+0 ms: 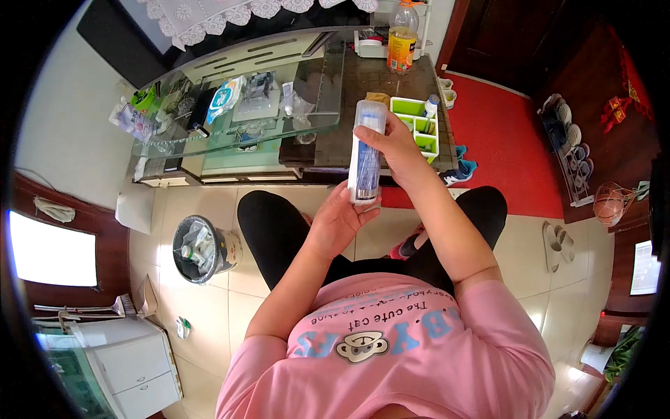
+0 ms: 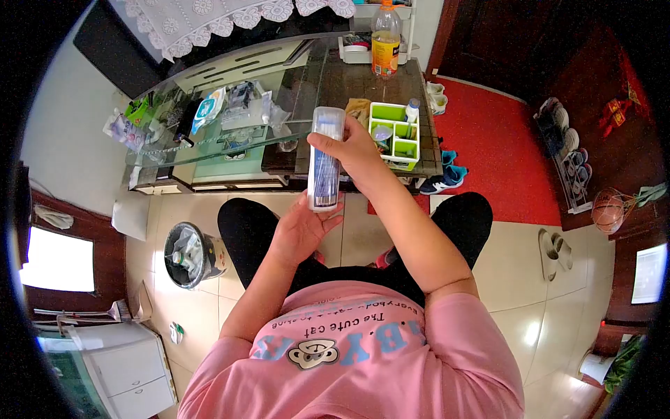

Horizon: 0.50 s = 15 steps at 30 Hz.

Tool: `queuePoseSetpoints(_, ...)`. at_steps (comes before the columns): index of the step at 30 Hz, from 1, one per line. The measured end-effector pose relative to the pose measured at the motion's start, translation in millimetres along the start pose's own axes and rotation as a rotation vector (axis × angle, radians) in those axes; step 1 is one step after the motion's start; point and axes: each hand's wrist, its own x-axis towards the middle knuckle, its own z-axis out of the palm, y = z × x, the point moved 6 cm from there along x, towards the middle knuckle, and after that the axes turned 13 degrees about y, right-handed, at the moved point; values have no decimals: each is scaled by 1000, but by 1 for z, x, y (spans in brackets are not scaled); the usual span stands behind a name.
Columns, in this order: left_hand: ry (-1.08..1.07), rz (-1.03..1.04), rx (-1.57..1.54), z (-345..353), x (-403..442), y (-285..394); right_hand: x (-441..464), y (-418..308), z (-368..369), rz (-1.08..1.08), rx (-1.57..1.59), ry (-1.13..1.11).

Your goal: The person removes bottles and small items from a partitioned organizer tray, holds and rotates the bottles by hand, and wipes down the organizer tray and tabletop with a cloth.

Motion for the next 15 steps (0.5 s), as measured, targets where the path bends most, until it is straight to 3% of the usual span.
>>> queuePoseSetpoints(4, 30, -14, -80, -1, -1, 1, 5, 14, -5, 58, 54, 12)
queuePoseSetpoints(10, -7, -105, -351, 13, -7, 12, -7, 42, 7, 376, 187, -189)
queuePoseSetpoints(15, 5, -111, -428, 18, -10, 19, -8, 67, 6, 429, 241, -132)
